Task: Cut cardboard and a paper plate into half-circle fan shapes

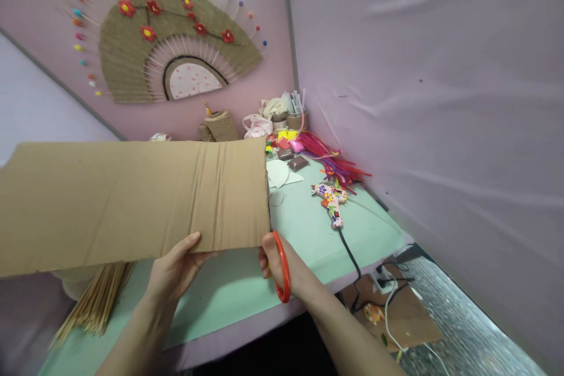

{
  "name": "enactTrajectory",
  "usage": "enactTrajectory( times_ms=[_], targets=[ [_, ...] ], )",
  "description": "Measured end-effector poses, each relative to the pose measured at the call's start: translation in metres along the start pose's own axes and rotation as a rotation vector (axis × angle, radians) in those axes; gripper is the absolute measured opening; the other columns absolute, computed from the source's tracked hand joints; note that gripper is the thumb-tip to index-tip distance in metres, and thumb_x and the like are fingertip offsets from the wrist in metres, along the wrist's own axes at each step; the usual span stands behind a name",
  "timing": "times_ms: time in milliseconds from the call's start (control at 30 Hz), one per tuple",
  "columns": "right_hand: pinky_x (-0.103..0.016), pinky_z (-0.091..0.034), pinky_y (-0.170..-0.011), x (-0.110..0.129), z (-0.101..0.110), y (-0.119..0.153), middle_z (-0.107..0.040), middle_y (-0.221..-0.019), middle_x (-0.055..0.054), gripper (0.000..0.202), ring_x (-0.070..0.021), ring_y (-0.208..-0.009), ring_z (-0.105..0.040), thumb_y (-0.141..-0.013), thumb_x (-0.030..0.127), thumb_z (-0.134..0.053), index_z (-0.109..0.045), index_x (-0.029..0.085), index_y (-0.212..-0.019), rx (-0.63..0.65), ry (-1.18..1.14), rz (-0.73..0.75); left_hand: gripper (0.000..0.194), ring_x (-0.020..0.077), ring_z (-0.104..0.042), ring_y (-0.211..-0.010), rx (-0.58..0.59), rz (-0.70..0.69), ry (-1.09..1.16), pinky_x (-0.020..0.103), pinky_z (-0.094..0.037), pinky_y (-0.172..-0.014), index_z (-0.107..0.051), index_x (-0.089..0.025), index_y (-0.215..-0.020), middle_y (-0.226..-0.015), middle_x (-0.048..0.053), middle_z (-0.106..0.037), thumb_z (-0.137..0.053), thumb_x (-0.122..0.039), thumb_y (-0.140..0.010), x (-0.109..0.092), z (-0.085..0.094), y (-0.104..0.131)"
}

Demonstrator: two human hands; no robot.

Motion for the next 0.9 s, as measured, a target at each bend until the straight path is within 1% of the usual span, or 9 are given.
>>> enactTrajectory(
  times_ms=[67, 167, 267, 333, 433, 533, 700, 767, 900],
  targets=[
    [-0.026, -0.043, -0.051, -0.003, 0.0, -0.001, -0.049, -0.061, 0.0, 0.079, -0.0106, -0.049, -0.05, -0.072, 0.091, -0.012, -0.044, 0.019, -0.068, -0.014, -0.001, -0.017, 0.054, 0.0291, -0.072, -0.085, -0.005, 0.0, -0.005, 0.04, -0.064, -0.067, -0.067, -0.013, -0.113, -0.098, 0.011, -0.075, -0.083, -0.02, -0.062, 0.0, 0.0, 0.002],
    [-0.025, -0.043, -0.046, -0.008, -0.001, -0.001, -0.045, -0.052, 0.003, 0.079, -0.0098, -0.042, -0.047, -0.069, 0.092, -0.014, -0.044, 0.019, -0.066, -0.051, -0.047, -0.074, 0.052, 0.0299, -0.072, -0.084, 0.004, 0.014, -0.01, 0.041, -0.064, -0.067, -0.068, -0.011, -0.111, -0.095, 0.012, -0.075, -0.083, -0.021, -0.062, 0.002, -0.001, 0.003],
    [-0.024, -0.042, -0.043, -0.006, -0.003, 0.0, -0.042, -0.045, 0.004, 0.077, -0.01, -0.037, -0.047, -0.068, 0.093, -0.015, -0.042, 0.021, -0.062, -0.066, -0.083, -0.086, 0.053, 0.03, -0.072, -0.085, 0.009, 0.006, -0.001, 0.041, -0.064, -0.068, -0.066, -0.011, -0.114, -0.098, 0.013, -0.074, -0.082, -0.019, -0.064, 0.002, -0.002, 0.005],
    [-0.023, -0.041, -0.042, -0.003, -0.004, 0.001, -0.041, -0.042, 0.004, 0.077, -0.0101, -0.035, -0.047, -0.068, 0.093, -0.015, -0.041, 0.021, -0.06, -0.073, -0.1, -0.094, 0.054, 0.0295, -0.072, -0.087, 0.004, -0.008, 0.005, 0.04, -0.064, -0.068, -0.065, -0.013, -0.117, -0.103, 0.012, -0.074, -0.08, -0.018, -0.065, 0.002, -0.003, 0.006],
    [-0.023, -0.04, -0.039, -0.002, -0.005, 0.003, -0.038, -0.039, 0.005, 0.076, -0.0091, -0.032, -0.044, -0.069, 0.092, -0.018, -0.04, 0.021, -0.055, -0.081, -0.123, -0.12, 0.053, 0.0294, -0.071, -0.09, 0.014, 0.01, 0.011, 0.04, -0.064, -0.071, -0.065, -0.013, -0.118, -0.102, 0.012, -0.074, -0.079, -0.018, -0.067, 0.004, -0.003, 0.006],
    [-0.022, -0.036, -0.036, -0.006, -0.007, 0.003, -0.033, -0.035, 0.006, 0.075, -0.0089, -0.029, -0.042, -0.07, 0.092, -0.021, -0.038, 0.022, -0.051, -0.085, -0.15, -0.146, 0.051, 0.0291, -0.071, -0.09, 0.009, 0.033, 0.023, 0.04, -0.064, -0.072, -0.065, -0.012, -0.116, -0.101, 0.012, -0.074, -0.079, -0.02, -0.067, 0.005, -0.002, 0.006],
    [-0.022, -0.034, -0.033, -0.012, -0.011, 0.001, -0.029, -0.032, 0.006, 0.074, -0.0089, -0.026, -0.038, -0.072, 0.091, -0.022, -0.036, 0.022, -0.047, -0.086, -0.201, -0.161, 0.054, 0.0285, -0.071, -0.09, -0.007, 0.0, 0.02, 0.039, -0.064, -0.07, -0.064, -0.015, -0.118, -0.105, 0.011, -0.074, -0.08, -0.018, -0.066, 0.003, 0.001, 0.005],
    [-0.023, -0.035, -0.035, -0.009, -0.011, 0.001, -0.032, -0.034, 0.006, 0.075, -0.009, -0.028, -0.039, -0.072, 0.091, -0.019, -0.038, 0.022, -0.049, -0.075, -0.195, -0.144, 0.054, 0.0288, -0.071, -0.089, 0.005, 0.007, 0.008, 0.041, -0.064, -0.071, -0.065, -0.014, -0.118, -0.102, 0.011, -0.074, -0.08, -0.019, -0.066, 0.004, 0.002, 0.005],
    [-0.026, -0.043, -0.047, 0.002, -0.003, 0.002, -0.047, -0.046, 0.0, 0.082, -0.0123, -0.041, -0.051, -0.068, 0.093, -0.011, -0.047, 0.02, -0.059, -0.06, -0.072, -0.099, 0.052, 0.0289, -0.072, -0.085, 0.009, 0.061, -0.029, 0.04, -0.064, -0.07, -0.067, -0.011, -0.113, -0.097, 0.012, -0.075, -0.082, -0.02, -0.064, 0.009, 0.006, 0.009]
  ],
)
Point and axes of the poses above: each hand's wrist, its own y-axis away from the middle knuckle, its own z-axis out of the back of the hand, x = y × z, the point moved 5 cm from there along -y, towards the middle knuckle
